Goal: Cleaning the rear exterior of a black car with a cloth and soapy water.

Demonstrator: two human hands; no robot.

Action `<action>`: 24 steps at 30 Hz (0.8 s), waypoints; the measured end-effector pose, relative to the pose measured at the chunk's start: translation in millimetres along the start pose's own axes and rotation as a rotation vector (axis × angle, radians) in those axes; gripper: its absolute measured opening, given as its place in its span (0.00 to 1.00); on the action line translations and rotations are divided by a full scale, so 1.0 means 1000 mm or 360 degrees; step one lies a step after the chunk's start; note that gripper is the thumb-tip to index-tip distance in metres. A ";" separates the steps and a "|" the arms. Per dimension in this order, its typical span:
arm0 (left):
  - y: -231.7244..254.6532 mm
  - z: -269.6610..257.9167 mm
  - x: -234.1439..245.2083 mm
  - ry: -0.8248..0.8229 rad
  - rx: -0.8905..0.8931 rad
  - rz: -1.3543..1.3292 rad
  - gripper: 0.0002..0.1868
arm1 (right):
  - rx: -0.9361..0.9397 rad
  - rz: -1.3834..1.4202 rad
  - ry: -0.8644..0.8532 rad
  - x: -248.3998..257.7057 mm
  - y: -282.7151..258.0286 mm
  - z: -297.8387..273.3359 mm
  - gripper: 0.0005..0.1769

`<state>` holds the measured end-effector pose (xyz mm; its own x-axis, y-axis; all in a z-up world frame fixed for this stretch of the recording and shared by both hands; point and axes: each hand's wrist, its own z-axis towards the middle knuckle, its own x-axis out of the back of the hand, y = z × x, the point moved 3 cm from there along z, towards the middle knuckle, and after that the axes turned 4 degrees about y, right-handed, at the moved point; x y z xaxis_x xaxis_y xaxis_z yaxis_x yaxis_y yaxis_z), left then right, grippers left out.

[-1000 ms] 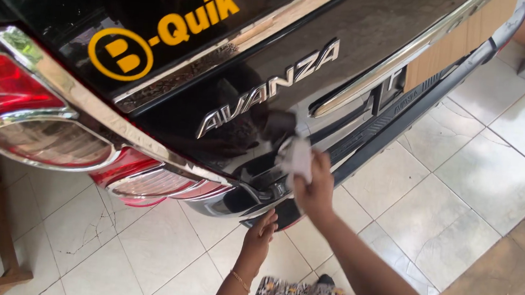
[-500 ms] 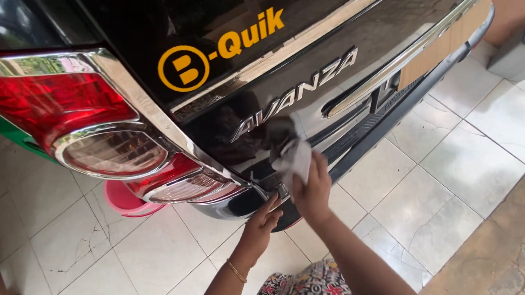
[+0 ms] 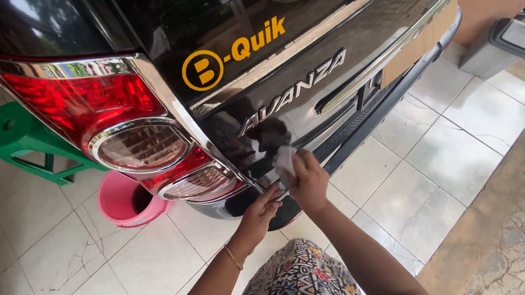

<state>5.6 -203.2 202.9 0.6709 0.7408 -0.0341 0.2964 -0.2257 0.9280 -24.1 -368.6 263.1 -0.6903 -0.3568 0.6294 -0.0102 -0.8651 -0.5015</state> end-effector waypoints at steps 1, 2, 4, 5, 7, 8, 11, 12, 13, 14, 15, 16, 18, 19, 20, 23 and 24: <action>-0.004 -0.002 -0.002 -0.0028 0.0000 -0.0014 0.31 | -0.0159 0.0058 0.0044 0.008 -0.004 0.004 0.27; -0.004 -0.003 -0.002 -0.0026 0.0006 -0.0015 0.31 | -0.0162 0.0060 0.0038 0.010 -0.012 0.010 0.27; 0.003 -0.002 -0.002 -0.0062 -0.0099 -0.0036 0.31 | -0.0182 0.0033 0.0379 0.019 -0.026 0.026 0.26; 0.012 -0.004 -0.004 -0.0052 -0.0102 -0.0039 0.31 | -0.0175 0.0040 0.0375 0.009 -0.019 0.018 0.26; 0.029 -0.007 -0.006 0.0044 -0.0008 0.0026 0.31 | 0.0073 0.0000 0.0393 -0.009 -0.009 0.006 0.30; 0.028 -0.003 -0.006 0.0057 -0.0018 0.0021 0.31 | 0.0088 0.0008 0.0392 -0.011 0.001 -0.003 0.30; 0.012 0.002 -0.004 0.0127 0.0026 0.0167 0.30 | 0.0263 -0.0040 -0.0093 -0.017 0.017 -0.022 0.35; 0.005 0.004 -0.004 0.0109 -0.0035 0.0105 0.30 | 0.0042 0.0019 -0.0076 -0.011 0.021 -0.017 0.30; -0.002 0.009 -0.006 0.0092 -0.0107 0.0032 0.30 | -0.0167 0.0071 -0.0063 -0.004 0.028 -0.008 0.26; 0.002 0.019 -0.004 0.0108 -0.0122 0.0027 0.30 | -0.0146 0.0078 -0.0063 0.005 0.020 0.014 0.26; -0.002 0.018 -0.005 0.0120 -0.0118 0.0025 0.31 | -0.0113 0.0123 0.0110 0.021 0.009 0.025 0.27; -0.007 0.017 -0.007 0.0131 -0.0114 0.0024 0.32 | -0.0081 0.0169 0.0284 0.036 -0.001 0.035 0.27; 0.013 0.009 -0.014 0.0159 -0.0100 -0.0076 0.32 | -0.0037 0.0190 0.0328 0.025 0.002 0.030 0.28; 0.028 0.012 -0.016 0.0173 -0.0117 -0.0166 0.32 | 0.0022 0.0201 0.0403 0.019 0.005 0.035 0.28; 0.024 0.021 -0.016 0.0178 -0.0131 -0.0171 0.32 | 0.0037 0.0204 0.0407 0.010 0.016 0.030 0.28; 0.001 0.025 -0.022 0.0257 -0.0088 -0.0112 0.30 | 0.0320 0.0017 0.0071 -0.008 0.033 0.000 0.35; -0.005 0.021 -0.026 0.0260 -0.0084 0.0017 0.29 | 0.0321 0.0002 -0.0108 -0.006 0.033 -0.006 0.34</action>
<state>1.5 -234.9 191.4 0.5530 0.8326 0.0330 0.2504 -0.2038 0.9465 -24.6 -393.3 238.9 -0.6397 -0.3749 0.6710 0.1401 -0.9152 -0.3778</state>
